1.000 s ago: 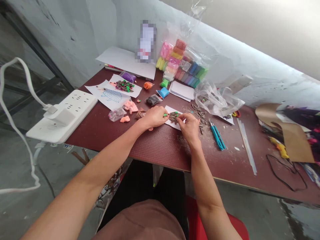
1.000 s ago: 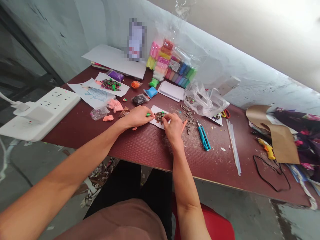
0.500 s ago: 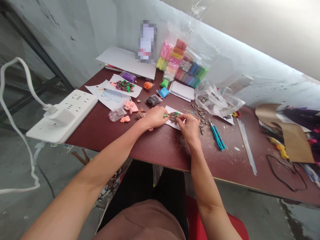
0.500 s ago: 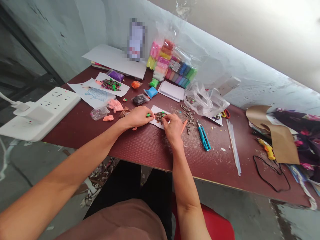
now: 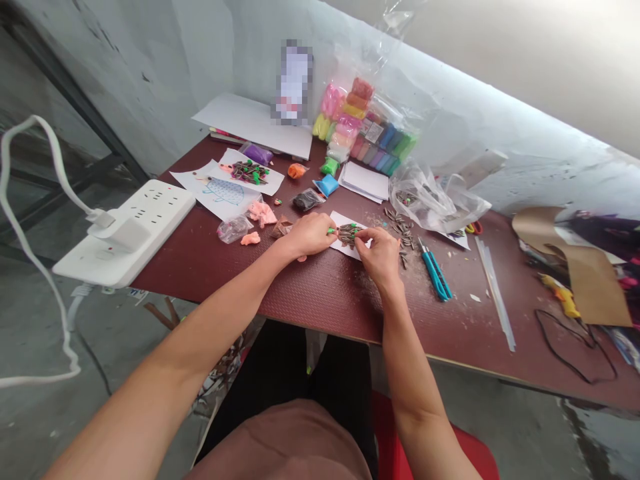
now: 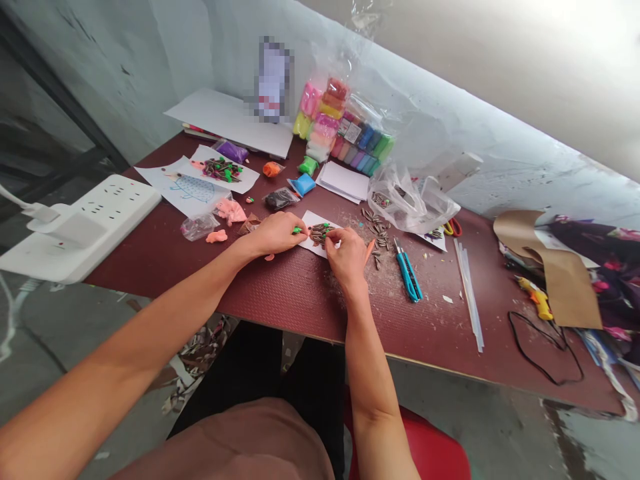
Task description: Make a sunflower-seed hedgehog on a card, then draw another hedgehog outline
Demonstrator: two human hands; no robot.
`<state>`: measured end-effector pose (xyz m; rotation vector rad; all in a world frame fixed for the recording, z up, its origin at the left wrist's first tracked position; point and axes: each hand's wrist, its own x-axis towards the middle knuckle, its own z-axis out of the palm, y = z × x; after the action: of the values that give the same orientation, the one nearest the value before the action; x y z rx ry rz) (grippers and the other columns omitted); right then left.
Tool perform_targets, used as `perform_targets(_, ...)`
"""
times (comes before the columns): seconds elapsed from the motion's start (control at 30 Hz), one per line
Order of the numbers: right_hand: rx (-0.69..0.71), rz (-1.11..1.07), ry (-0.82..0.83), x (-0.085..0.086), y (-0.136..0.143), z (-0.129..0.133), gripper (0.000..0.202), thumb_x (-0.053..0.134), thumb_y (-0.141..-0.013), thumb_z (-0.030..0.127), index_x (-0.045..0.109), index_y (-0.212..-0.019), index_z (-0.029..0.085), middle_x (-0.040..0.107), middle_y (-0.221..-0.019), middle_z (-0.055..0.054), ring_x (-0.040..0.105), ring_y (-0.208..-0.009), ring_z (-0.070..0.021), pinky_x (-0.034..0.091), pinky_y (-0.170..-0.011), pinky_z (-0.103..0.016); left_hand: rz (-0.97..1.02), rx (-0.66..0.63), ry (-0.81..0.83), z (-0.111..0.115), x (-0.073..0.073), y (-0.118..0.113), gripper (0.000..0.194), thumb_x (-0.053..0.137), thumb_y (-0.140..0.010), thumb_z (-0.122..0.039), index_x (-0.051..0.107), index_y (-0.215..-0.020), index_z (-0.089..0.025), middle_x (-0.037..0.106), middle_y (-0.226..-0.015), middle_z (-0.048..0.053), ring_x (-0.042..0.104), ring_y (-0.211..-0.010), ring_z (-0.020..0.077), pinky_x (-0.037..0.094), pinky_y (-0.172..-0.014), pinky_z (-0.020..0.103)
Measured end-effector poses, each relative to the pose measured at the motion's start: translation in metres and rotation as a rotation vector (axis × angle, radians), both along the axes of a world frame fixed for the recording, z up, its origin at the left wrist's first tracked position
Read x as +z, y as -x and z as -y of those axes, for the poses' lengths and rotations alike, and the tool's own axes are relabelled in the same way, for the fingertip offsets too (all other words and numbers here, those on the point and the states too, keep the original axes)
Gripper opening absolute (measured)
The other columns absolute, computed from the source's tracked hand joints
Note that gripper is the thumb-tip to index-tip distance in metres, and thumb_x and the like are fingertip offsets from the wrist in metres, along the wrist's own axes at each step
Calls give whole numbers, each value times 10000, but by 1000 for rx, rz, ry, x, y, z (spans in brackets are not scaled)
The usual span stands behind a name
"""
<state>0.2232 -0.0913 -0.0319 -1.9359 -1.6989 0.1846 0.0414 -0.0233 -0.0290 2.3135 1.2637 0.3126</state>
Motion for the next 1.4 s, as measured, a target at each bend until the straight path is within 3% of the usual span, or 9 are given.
perform_targets(0.3,32,-23,-34,-4,-9,-3,195,604,-838,258,795,-859,231,757,-919,-63,642,-824,-214,483,-926,-414,22,-7,15,0,2,0,285,599,-926,-273,833,-1069,-195,818,-1026,115,758,-974,262,532,-842,307)
perform_targets(0.83,30,11,0,-1,-10,-1,160,603,-843,280,753,-805,238,749,-886,-55,646,-834,-226,475,-929,-413,12,5,18,1,2,0,296,596,-926,-278,833,-1083,-193,816,-957,115,760,-904,259,536,-827,318)
perform_targets(1.27,16,7,26,-2,-6,-3,153,629,-846,287,767,-813,230,762,-892,-65,655,-841,-232,454,-981,-446,-14,-5,9,0,1,0,305,590,-931,-292,830,-1096,-204,816,-981,112,761,-931,254,538,-838,310)
perform_targets(1.4,-3,21,9,-2,-3,-2,148,640,-847,286,768,-791,238,759,-859,-51,649,-814,-232,406,-1044,-519,4,-3,8,1,2,0,299,594,-931,-292,834,-1083,-199,815,-978,120,762,-928,261,536,-830,315)
